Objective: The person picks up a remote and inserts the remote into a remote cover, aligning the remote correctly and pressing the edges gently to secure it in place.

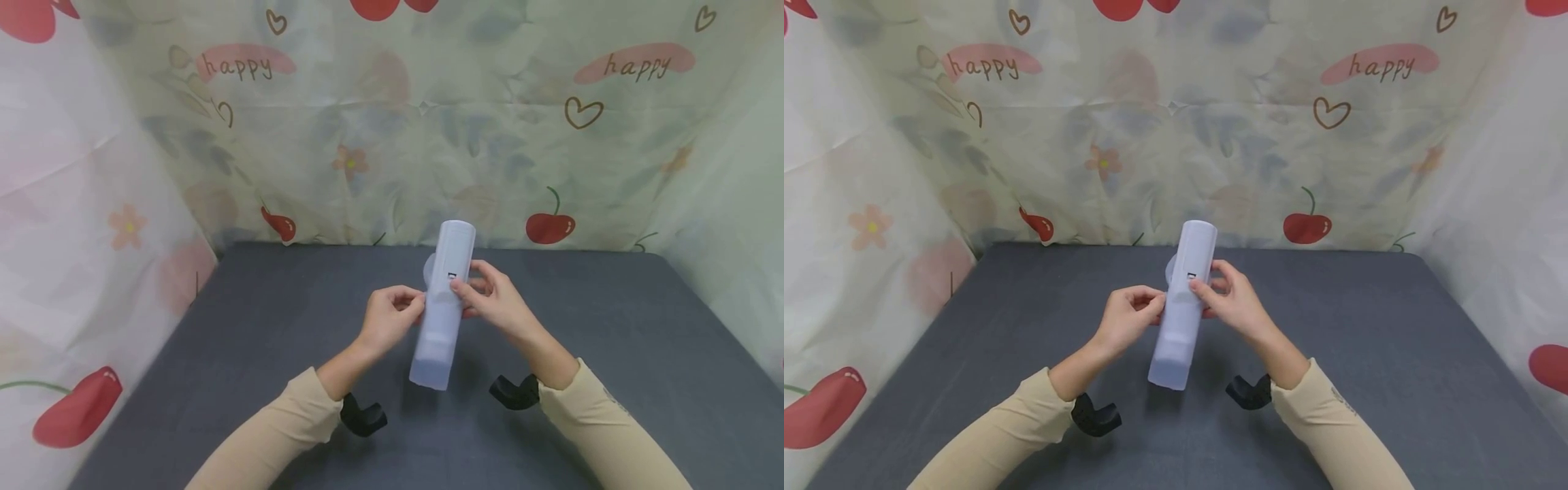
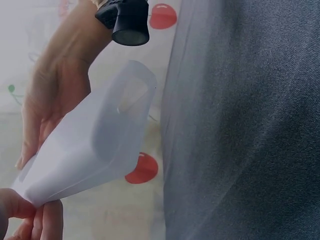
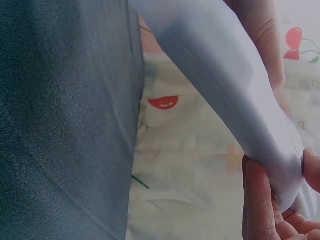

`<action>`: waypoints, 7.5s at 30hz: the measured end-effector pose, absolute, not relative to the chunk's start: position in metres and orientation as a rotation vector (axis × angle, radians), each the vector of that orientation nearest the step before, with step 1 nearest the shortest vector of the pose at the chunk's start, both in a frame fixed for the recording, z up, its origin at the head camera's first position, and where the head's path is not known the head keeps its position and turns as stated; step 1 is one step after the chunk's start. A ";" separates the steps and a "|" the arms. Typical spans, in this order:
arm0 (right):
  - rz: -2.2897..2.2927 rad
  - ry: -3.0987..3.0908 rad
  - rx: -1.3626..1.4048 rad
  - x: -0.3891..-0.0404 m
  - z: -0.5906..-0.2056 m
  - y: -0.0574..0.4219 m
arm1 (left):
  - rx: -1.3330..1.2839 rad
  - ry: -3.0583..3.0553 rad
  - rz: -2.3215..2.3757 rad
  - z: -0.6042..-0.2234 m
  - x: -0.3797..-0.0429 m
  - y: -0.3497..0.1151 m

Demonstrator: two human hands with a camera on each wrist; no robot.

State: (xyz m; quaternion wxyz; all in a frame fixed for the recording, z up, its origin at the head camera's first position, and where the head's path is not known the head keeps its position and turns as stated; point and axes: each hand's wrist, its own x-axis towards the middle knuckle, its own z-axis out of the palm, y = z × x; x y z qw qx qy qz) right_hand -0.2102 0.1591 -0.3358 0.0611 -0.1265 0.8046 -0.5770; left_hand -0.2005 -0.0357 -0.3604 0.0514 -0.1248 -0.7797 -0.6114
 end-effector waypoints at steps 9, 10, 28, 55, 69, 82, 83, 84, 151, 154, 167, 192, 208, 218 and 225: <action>-1.719 2.405 -0.401 -0.211 -0.336 0.159 | -0.354 -2.349 -1.866 -0.361 -0.202 -0.034; -1.717 2.405 -0.401 -0.211 -0.336 0.159 | -0.354 -2.353 -1.871 -0.361 -0.201 -0.035; -1.692 2.506 -0.384 -0.208 -0.334 0.154 | -0.439 -2.543 -1.930 -0.350 -0.200 -0.033; -1.658 2.623 -0.460 -0.196 -0.349 0.159 | -0.395 -2.472 -1.915 -0.349 -0.202 -0.037; -1.763 2.725 -0.484 -0.193 -0.346 0.147 | -0.408 -2.495 -1.972 -0.347 -0.205 -0.037; -1.823 2.844 -0.468 -0.194 -0.346 0.140 | -0.513 -2.513 -1.856 -0.345 -0.204 -0.038; -1.831 2.843 -0.460 -0.194 -0.346 0.140 | -0.519 -2.514 -1.850 -0.345 -0.204 -0.038; -1.835 2.847 -0.458 -0.194 -0.346 0.139 | -0.525 -2.515 -1.848 -0.345 -0.203 -0.038; -1.777 2.443 -0.479 -0.206 -0.336 0.151 | -0.327 -2.342 -1.871 -0.345 -0.203 -0.036; -1.776 2.432 -0.485 -0.206 -0.338 0.151 | -0.331 -2.340 -1.865 -0.346 -0.203 -0.035; -1.805 2.475 -0.452 -0.201 -0.338 0.154 | -0.373 -2.356 -1.877 -0.347 -0.200 -0.034; -1.705 2.670 -1.657 -0.188 -0.347 0.159 | -0.222 -2.519 -2.592 -0.340 -0.208 -0.050; -1.755 2.818 -1.048 -0.193 -0.352 0.161 | -0.307 -2.403 -2.330 -0.347 -0.206 -0.046; -1.864 2.553 -0.596 -0.197 -0.347 0.149 | -0.459 -2.434 -2.244 -0.345 -0.195 -0.040; -1.860 2.572 -0.627 -0.193 -0.350 0.145 | -0.448 -2.374 -2.206 -0.347 -0.195 -0.039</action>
